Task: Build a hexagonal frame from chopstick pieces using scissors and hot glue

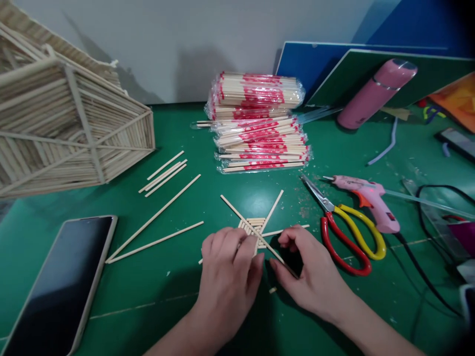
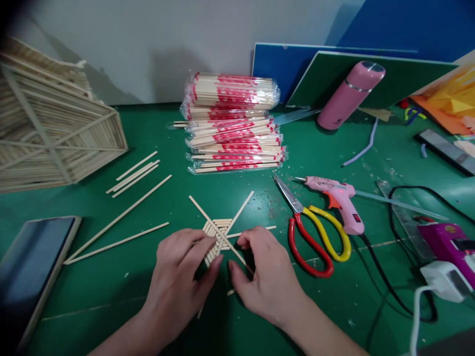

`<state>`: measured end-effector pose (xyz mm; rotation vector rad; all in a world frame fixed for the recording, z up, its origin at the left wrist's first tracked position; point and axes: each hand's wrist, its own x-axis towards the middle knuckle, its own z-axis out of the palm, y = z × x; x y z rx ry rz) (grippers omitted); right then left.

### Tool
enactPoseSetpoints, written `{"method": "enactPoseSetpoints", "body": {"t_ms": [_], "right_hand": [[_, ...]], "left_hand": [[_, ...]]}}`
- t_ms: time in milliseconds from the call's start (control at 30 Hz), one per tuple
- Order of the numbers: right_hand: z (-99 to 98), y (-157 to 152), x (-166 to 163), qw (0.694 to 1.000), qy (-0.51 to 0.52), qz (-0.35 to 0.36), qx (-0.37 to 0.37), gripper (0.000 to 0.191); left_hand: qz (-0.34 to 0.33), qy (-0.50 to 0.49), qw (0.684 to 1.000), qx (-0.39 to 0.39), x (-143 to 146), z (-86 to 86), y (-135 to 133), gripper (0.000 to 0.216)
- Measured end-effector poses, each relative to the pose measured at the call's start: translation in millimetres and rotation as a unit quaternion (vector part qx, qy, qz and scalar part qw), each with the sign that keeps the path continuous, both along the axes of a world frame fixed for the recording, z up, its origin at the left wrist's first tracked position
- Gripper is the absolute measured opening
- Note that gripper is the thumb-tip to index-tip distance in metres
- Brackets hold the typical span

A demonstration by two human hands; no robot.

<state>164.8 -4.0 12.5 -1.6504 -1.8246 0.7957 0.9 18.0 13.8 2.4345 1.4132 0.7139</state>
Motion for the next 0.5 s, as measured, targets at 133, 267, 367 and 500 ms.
{"method": "enactPoseSetpoints", "body": {"t_ms": [133, 267, 367, 500], "right_hand": [[-3.0, -3, 0, 0.994, 0.096, -0.050, -0.001, 0.035], [-3.2, 2, 9, 0.945, 0.218, -0.216, 0.111, 0.026], [-0.1, 9, 18, 0.894, 0.249, -0.311, 0.206, 0.012], [0.3, 9, 21, 0.926, 0.239, -0.259, 0.136, 0.008]], "left_hand": [[-0.002, 0.053, 0.997, -0.064, 6, 3.0, 10, 0.024], [-0.002, 0.075, 0.994, -0.082, 10, 2.2, 13, 0.019], [-0.005, 0.069, 0.994, -0.082, 11, 1.0, 14, 0.019], [-0.014, 0.054, 0.994, -0.090, 11, 0.0, 14, 0.018]]}}
